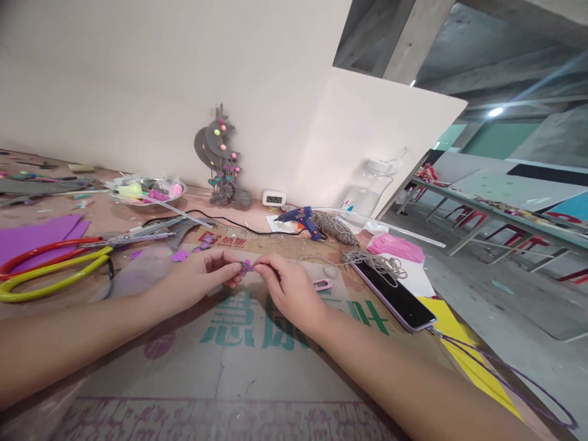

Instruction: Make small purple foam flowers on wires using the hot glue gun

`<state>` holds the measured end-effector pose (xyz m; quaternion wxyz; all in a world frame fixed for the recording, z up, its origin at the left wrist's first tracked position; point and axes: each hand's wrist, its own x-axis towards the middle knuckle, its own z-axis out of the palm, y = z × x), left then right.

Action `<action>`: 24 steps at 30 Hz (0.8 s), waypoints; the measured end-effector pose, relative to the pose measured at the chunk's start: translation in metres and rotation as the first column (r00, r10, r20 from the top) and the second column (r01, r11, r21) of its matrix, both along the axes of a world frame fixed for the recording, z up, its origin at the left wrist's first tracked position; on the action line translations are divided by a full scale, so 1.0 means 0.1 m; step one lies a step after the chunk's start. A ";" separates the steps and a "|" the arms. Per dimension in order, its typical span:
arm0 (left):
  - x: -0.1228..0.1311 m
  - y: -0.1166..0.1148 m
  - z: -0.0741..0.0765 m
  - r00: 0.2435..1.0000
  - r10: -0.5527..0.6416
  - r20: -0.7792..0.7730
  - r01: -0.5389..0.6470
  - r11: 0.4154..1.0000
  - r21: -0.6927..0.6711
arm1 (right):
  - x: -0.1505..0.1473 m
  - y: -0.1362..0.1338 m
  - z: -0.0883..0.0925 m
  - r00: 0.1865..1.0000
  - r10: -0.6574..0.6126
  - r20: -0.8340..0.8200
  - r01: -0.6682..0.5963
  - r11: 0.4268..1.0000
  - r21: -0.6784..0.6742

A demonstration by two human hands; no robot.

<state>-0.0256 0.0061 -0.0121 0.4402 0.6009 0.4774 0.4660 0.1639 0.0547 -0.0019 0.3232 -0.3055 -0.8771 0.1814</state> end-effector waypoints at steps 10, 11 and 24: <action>0.05 -0.12 0.12 0.989 0.084 -0.118 -0.070 0.990 0.121 | -0.13 -0.06 -0.07 0.925 0.019 -0.381 -0.294 0.670 -0.682; 0.05 -0.12 0.12 0.988 0.095 -0.119 -0.081 0.990 0.118 | -0.14 -0.07 -0.06 0.920 0.030 -0.391 -0.317 0.642 -0.698; 0.04 -0.08 0.07 0.987 0.098 -0.129 -0.088 0.993 0.084 | -0.01 -0.04 -0.03 1.000 0.000 -0.001 0.000 0.985 0.174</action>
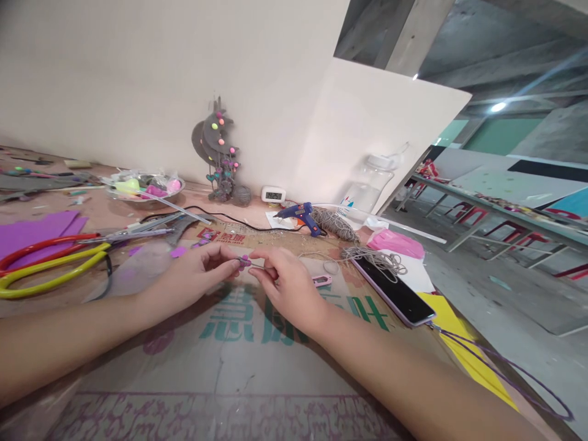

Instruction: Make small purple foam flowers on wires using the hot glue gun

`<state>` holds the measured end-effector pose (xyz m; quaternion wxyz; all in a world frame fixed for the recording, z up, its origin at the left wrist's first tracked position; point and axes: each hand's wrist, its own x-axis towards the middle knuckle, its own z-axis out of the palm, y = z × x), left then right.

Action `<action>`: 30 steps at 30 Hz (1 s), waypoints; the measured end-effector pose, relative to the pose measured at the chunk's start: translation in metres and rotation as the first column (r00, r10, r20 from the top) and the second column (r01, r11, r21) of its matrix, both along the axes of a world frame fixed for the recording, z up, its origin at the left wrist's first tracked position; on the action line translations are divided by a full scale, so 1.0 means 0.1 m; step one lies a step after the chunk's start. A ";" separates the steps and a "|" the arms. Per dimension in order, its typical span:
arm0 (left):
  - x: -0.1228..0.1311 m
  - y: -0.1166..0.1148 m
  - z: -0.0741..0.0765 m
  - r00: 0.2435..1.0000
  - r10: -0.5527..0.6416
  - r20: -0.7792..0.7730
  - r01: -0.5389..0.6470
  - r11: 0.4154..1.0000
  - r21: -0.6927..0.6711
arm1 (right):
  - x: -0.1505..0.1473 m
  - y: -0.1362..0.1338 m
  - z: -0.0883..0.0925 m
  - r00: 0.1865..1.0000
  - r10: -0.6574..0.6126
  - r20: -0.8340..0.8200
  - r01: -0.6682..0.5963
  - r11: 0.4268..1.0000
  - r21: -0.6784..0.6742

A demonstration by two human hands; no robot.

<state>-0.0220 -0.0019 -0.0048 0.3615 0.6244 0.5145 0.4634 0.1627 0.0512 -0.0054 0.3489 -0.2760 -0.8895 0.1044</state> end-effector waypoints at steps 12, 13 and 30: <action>-0.01 0.01 -0.02 0.992 -0.121 0.042 0.121 0.993 -0.003 | 0.00 -0.04 0.03 0.999 0.026 -0.030 -0.027 0.999 -0.031; 0.00 0.01 -0.02 0.991 -0.122 0.054 0.123 0.992 -0.011 | -0.01 -0.05 0.02 0.998 0.023 -0.064 -0.030 0.994 -0.109; 0.03 -0.04 0.03 0.993 -0.115 -0.034 0.116 0.993 0.018 | -0.05 -0.08 -0.01 0.974 0.023 -0.225 -0.130 0.872 -0.472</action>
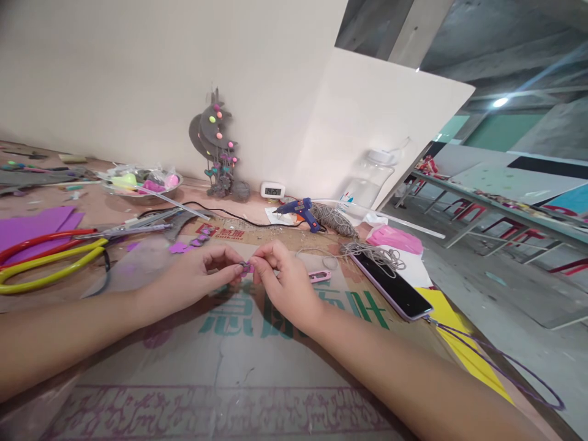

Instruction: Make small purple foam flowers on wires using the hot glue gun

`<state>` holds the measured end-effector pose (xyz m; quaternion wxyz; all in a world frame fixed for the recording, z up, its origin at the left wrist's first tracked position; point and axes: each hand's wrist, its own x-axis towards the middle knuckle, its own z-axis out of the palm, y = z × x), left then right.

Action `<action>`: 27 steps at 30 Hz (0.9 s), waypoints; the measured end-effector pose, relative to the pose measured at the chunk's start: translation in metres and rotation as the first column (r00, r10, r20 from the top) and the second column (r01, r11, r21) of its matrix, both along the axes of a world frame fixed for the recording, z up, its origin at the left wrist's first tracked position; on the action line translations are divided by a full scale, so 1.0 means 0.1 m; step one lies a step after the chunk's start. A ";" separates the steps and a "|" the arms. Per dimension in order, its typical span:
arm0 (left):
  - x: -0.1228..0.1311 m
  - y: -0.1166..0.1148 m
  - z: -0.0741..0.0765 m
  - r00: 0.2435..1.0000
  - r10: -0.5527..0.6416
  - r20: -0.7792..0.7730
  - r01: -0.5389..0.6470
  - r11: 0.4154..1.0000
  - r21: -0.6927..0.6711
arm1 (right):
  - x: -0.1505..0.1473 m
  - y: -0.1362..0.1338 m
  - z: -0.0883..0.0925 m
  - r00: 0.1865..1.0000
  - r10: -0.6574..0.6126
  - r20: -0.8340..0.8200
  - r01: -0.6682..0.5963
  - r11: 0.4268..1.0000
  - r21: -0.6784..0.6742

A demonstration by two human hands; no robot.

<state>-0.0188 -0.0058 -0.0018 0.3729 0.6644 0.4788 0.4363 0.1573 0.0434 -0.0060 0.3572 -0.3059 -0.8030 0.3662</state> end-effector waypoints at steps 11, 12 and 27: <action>0.00 -0.02 0.02 0.999 -0.004 -0.052 0.004 1.000 0.008 | -0.01 0.00 -0.01 1.000 0.004 0.026 -0.003 1.000 -0.011; 0.00 -0.02 0.02 0.998 0.001 -0.056 0.000 1.000 0.007 | 0.00 0.00 -0.01 0.999 0.007 0.037 -0.007 1.000 -0.006; -0.03 0.01 0.00 0.997 0.075 0.019 -0.074 0.997 -0.034 | 0.08 0.10 0.02 0.977 -0.094 0.189 -0.045 0.781 0.623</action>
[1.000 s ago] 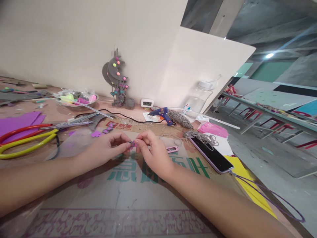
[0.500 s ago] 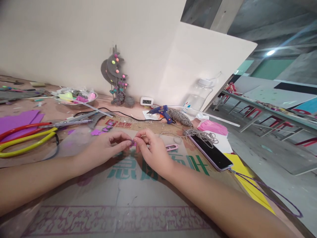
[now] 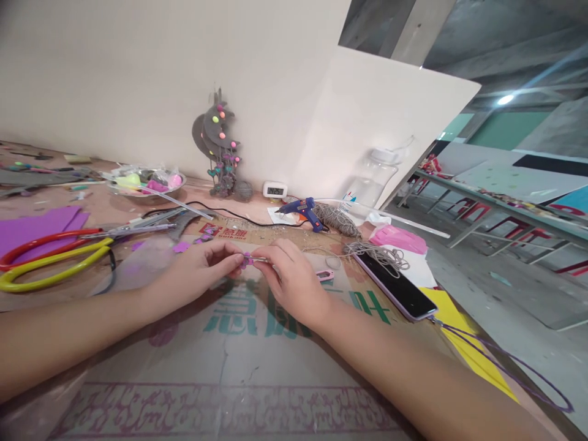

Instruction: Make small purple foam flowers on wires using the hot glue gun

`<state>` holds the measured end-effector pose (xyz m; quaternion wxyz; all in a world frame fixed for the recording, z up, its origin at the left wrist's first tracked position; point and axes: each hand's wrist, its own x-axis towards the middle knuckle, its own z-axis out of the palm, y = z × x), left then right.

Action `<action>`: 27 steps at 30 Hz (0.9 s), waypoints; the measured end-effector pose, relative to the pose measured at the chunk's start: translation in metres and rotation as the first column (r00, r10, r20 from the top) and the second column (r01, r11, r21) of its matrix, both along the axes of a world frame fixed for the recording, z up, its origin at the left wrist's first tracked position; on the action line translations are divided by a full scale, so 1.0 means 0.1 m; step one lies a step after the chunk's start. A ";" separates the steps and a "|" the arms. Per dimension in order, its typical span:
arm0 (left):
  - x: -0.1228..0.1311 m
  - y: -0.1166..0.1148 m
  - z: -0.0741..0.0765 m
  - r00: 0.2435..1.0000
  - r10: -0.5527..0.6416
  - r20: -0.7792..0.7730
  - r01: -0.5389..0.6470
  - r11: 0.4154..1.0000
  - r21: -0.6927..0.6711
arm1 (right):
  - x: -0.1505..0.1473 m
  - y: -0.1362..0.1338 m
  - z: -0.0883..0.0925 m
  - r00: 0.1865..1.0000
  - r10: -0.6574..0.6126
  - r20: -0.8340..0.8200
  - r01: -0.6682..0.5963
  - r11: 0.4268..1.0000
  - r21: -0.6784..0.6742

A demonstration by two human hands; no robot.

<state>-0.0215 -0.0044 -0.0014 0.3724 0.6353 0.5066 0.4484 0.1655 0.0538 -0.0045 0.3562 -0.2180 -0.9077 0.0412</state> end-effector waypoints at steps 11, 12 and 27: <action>0.02 -0.02 0.00 0.995 -0.036 -0.092 0.037 0.999 0.012 | -0.07 -0.08 0.04 0.990 -0.104 -0.091 0.065 0.932 -0.357; 0.02 -0.02 0.00 0.995 -0.039 -0.093 0.040 0.999 0.009 | -0.09 -0.09 0.03 0.988 -0.117 -0.106 0.060 0.901 -0.430; 0.01 -0.02 0.00 0.997 -0.047 -0.062 0.050 0.997 0.054 | -0.18 -0.13 0.05 0.951 -0.156 -0.265 -0.115 0.619 -0.777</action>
